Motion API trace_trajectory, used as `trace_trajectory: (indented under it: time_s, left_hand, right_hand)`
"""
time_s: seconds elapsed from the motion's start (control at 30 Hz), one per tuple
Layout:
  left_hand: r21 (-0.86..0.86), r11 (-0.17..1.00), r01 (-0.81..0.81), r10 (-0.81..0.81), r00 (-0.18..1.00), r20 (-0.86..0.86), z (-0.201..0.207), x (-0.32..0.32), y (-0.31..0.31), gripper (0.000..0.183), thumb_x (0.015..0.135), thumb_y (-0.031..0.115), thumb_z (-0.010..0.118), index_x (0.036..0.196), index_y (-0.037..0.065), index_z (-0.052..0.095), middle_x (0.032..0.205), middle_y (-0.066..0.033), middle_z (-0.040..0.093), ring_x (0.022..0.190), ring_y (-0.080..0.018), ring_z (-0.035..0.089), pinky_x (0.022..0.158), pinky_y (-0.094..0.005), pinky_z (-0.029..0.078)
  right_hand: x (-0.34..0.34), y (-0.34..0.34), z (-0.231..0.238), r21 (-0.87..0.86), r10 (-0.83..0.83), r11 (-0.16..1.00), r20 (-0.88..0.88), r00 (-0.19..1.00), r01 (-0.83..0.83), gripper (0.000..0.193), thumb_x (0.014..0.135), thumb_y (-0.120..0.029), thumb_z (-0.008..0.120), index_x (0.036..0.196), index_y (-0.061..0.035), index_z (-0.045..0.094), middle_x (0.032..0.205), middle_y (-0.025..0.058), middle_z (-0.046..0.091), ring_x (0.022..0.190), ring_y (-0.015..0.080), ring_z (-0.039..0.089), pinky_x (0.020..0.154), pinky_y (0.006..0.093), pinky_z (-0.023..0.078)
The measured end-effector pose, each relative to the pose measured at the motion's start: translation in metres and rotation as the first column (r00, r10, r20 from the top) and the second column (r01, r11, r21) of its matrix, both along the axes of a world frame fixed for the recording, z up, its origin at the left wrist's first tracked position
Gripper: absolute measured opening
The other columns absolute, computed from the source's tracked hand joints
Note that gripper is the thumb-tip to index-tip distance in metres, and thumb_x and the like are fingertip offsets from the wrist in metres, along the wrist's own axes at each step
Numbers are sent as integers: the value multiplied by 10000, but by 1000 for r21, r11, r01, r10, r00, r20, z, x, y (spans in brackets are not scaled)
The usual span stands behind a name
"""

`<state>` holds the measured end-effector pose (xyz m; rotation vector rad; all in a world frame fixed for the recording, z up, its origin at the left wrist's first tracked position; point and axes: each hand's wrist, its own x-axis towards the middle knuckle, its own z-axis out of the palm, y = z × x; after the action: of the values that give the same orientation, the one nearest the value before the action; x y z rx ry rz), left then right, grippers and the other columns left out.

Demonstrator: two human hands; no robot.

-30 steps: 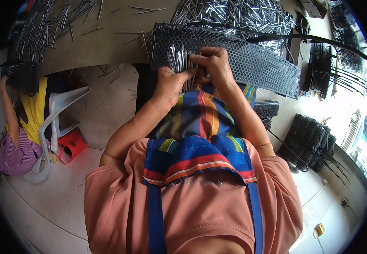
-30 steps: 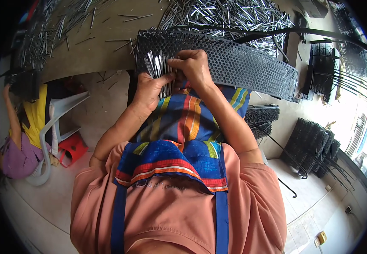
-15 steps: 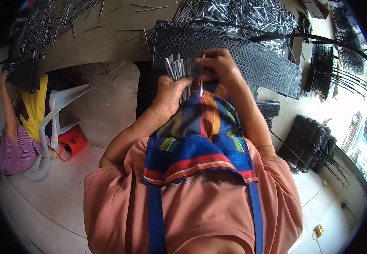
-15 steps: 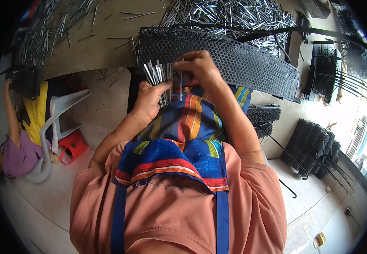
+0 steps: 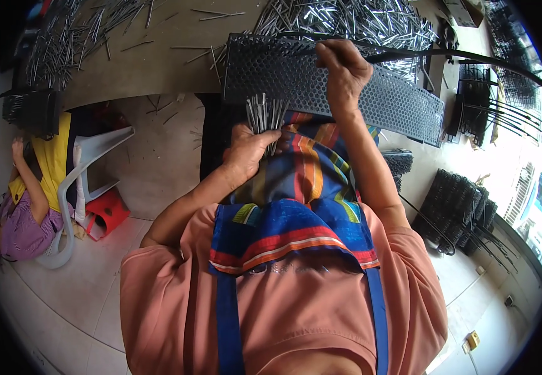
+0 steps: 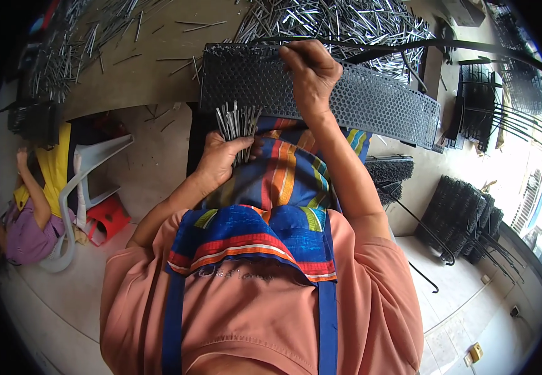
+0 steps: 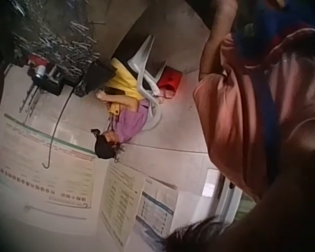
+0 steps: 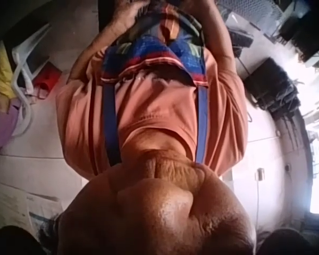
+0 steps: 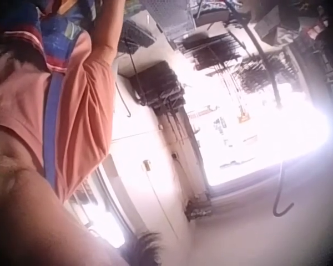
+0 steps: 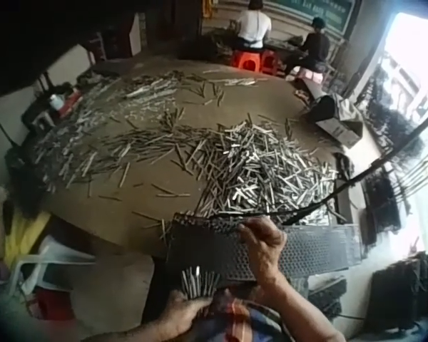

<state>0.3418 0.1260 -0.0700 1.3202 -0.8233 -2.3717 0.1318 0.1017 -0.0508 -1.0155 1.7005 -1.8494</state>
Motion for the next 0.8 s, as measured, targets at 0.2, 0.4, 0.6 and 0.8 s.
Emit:
trace_trajectory:
  time_s: [0.2,0.4,0.6,0.8]
  left_hand:
    - [24,997,-73,74,997,-30,8,-6,-11,173,841,-17,609,1008,-30,654,877,-158,709,733,-225,698,615,-321,559]
    - [96,985,-142,147,988,-54,12,-17,-22,187,828,-54,601,1010,-37,646,877,-168,703,749,-246,700,659,-358,584]
    - [131,982,-139,154,982,-113,15,-22,-28,183,823,-77,595,998,-51,641,880,-177,696,766,-259,700,685,-375,594]
    - [157,968,-195,214,970,-114,16,-29,-28,213,797,-108,570,1000,-69,621,870,-193,691,746,-284,706,615,-356,580]
  right_hand:
    - [-5,-11,-11,34,1,999,-278,961,8,57,789,49,708,831,11,704,726,26,648,580,65,575,527,199,454]
    - [-1,-12,-2,58,12,998,-277,961,4,60,778,37,725,827,4,714,700,14,647,567,54,560,511,191,426]
    - [-2,-12,-7,54,-32,997,-374,927,56,69,759,20,747,815,-14,726,704,7,656,580,61,567,535,203,449]
    - [5,-19,2,138,5,986,-561,828,88,102,724,-4,770,817,-19,729,709,48,667,610,93,609,560,226,467]
